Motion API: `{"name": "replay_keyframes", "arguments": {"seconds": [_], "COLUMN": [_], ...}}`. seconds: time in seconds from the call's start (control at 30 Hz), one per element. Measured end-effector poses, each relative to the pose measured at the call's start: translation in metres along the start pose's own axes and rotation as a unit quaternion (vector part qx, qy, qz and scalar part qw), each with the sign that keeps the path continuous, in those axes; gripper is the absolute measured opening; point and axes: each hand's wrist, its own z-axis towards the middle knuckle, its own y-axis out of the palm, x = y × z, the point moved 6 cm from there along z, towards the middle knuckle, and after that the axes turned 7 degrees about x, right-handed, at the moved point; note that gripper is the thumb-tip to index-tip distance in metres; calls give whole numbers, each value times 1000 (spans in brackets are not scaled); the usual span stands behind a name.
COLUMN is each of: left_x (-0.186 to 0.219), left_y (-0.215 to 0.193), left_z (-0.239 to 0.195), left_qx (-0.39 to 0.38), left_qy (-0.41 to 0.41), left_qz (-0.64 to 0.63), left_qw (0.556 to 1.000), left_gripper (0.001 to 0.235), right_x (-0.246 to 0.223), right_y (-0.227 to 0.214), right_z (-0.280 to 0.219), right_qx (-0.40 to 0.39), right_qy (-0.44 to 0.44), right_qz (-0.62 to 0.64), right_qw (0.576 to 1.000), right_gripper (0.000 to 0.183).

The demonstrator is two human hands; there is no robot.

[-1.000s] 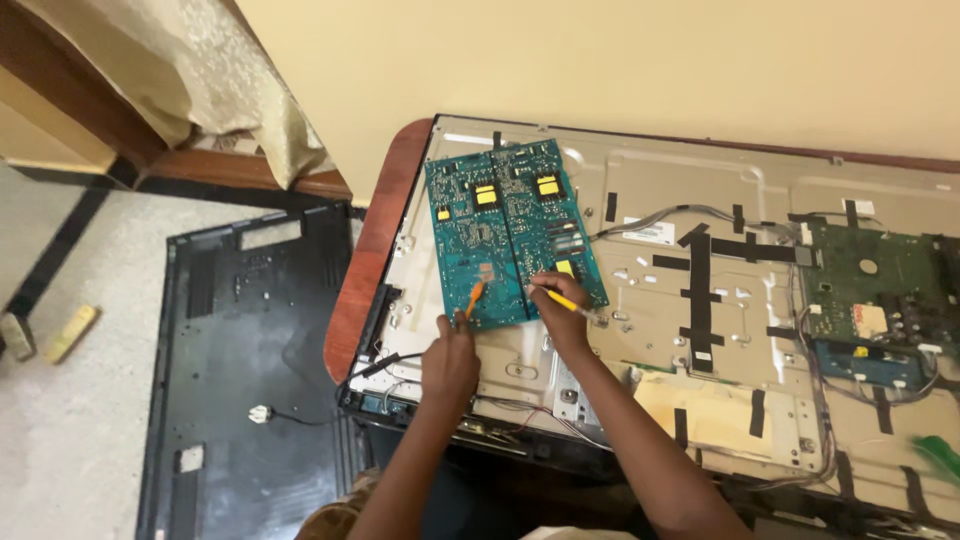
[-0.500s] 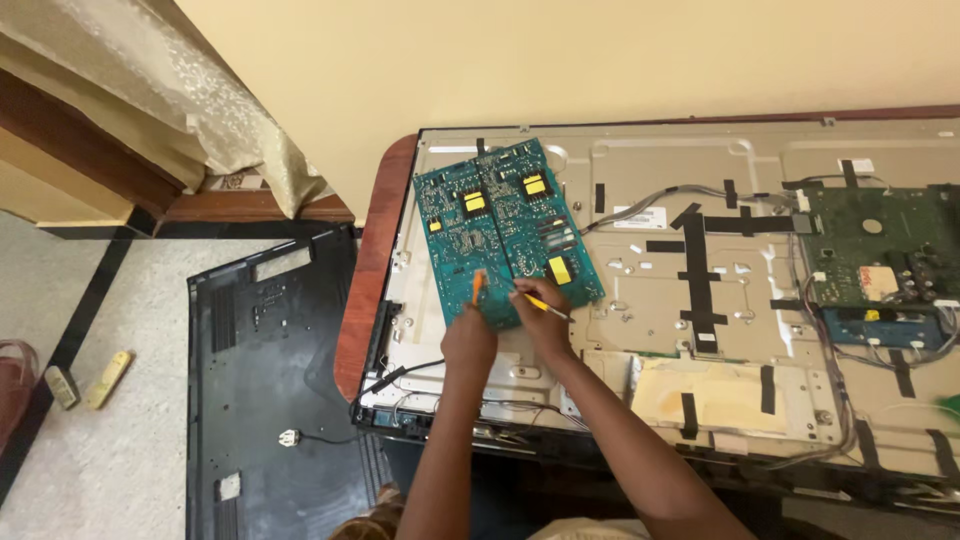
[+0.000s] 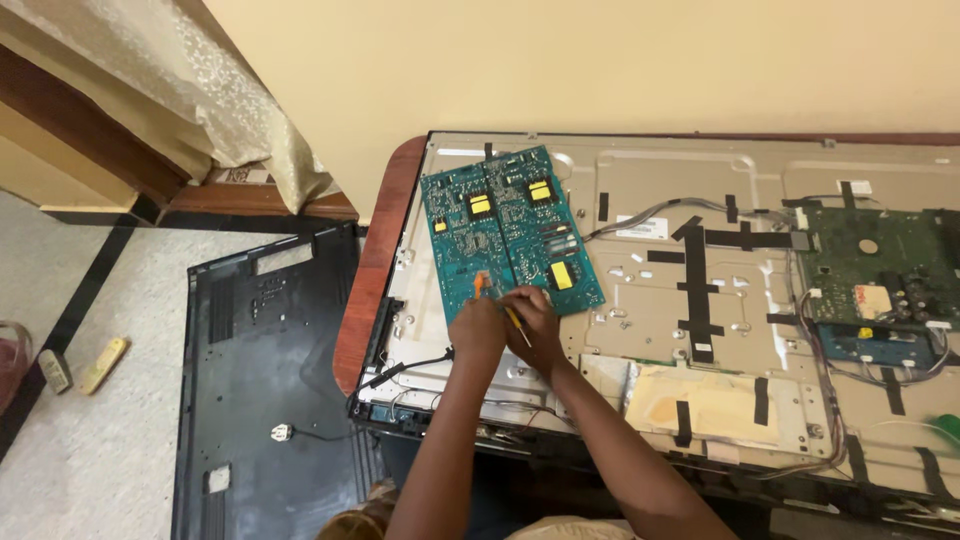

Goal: The person uses a toothbrush and a screwdriver to clean a green circuit board placed on a table. The person scrubs the board's surface with the toothbrush while occasionally using the screwdriver to point at or adjust components.

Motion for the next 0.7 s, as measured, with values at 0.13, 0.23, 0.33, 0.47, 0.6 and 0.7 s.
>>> {"name": "replay_keyframes", "arguments": {"seconds": [0.13, 0.23, 0.33, 0.47, 0.6, 0.7], "left_x": [-6, -6, -2, -15, -13, -7], "left_y": [4, 5, -1, -11, -16, -12], "left_z": [-32, -47, -40, -32, -53, -73], "left_qx": [-35, -35, -8, -8, 22, 10], "left_qy": [-8, -24, -11, -4, 15, 44], "left_qz": [41, 66, 44, 43, 77, 167], "left_qw": [999, 997, 999, 999, 997, 985], "left_gripper": [20, 23, 19, 18, 29, 24], "right_x": [-15, -12, -4, 3, 7, 12], "right_y": [-8, -5, -1, 7, 11, 10], "right_z": [10, 8, 3, -2, -2, -1], "right_qx": [-25, -41, -3, 27, 24, 53], "right_qy": [28, 105, 144, 101, 77, 98], "right_qz": [39, 105, 133, 114, 98, 33], "right_qw": [999, 988, 981, 988, 992, 993], "right_gripper": [29, 29, 25, 18, 15, 10]}}
